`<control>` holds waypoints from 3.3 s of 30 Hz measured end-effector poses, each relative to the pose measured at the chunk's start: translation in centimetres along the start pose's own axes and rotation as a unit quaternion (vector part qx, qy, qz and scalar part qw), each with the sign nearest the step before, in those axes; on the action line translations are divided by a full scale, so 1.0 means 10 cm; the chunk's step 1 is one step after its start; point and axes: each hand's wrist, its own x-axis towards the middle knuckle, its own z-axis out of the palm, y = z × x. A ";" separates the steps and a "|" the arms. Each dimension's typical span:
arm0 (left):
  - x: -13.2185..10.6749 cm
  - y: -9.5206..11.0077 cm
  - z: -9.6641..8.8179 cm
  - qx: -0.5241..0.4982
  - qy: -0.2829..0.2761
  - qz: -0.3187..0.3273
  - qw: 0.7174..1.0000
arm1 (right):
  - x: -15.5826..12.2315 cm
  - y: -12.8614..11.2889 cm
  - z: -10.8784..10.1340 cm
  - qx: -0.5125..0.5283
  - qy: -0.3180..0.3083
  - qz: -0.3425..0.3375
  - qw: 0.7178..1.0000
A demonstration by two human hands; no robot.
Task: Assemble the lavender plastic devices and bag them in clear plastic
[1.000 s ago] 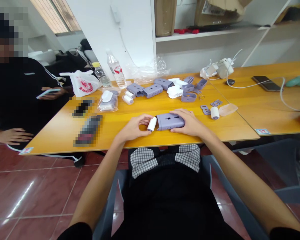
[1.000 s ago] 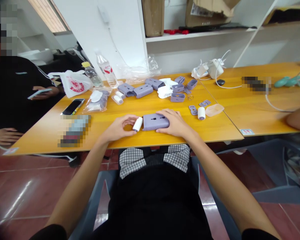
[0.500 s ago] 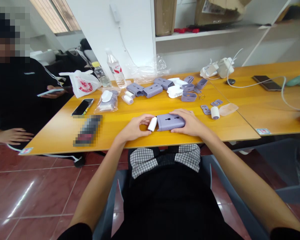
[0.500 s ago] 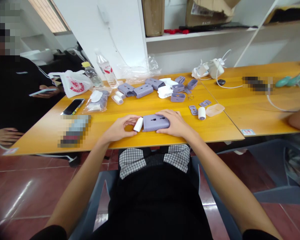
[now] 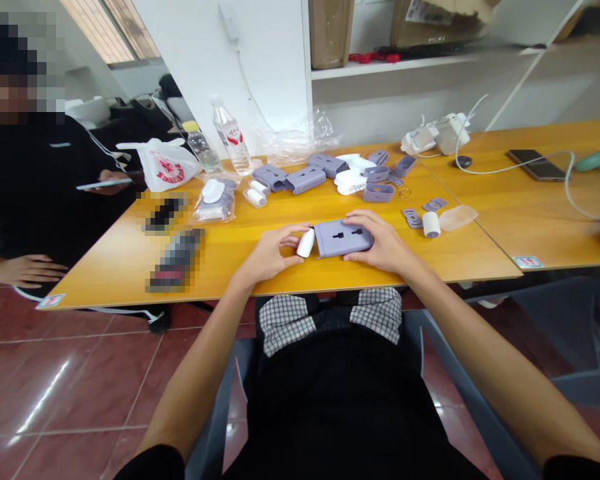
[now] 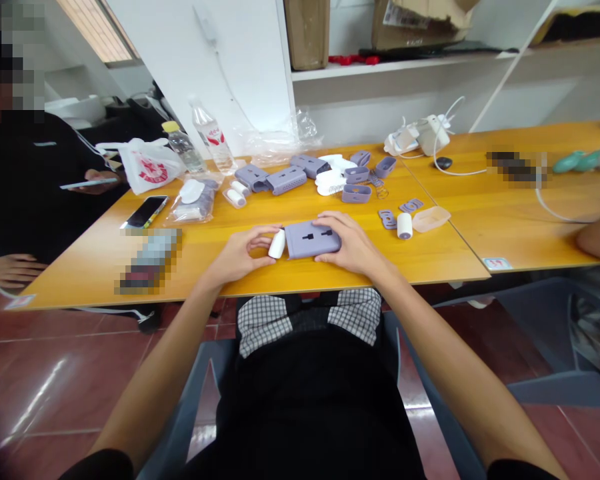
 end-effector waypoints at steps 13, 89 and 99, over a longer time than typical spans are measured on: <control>-0.01 0.05 0.03 0.026 0.019 0.024 0.999 | 0.01 0.05 0.00 0.021 -0.014 -0.006 1.000; 0.12 0.05 0.34 -0.089 0.051 0.063 0.993 | 0.03 -0.03 -0.11 0.177 -0.001 0.133 0.975; 0.12 0.06 0.36 -0.130 0.096 0.035 0.986 | 0.03 -0.06 -0.09 0.176 -0.003 0.136 0.975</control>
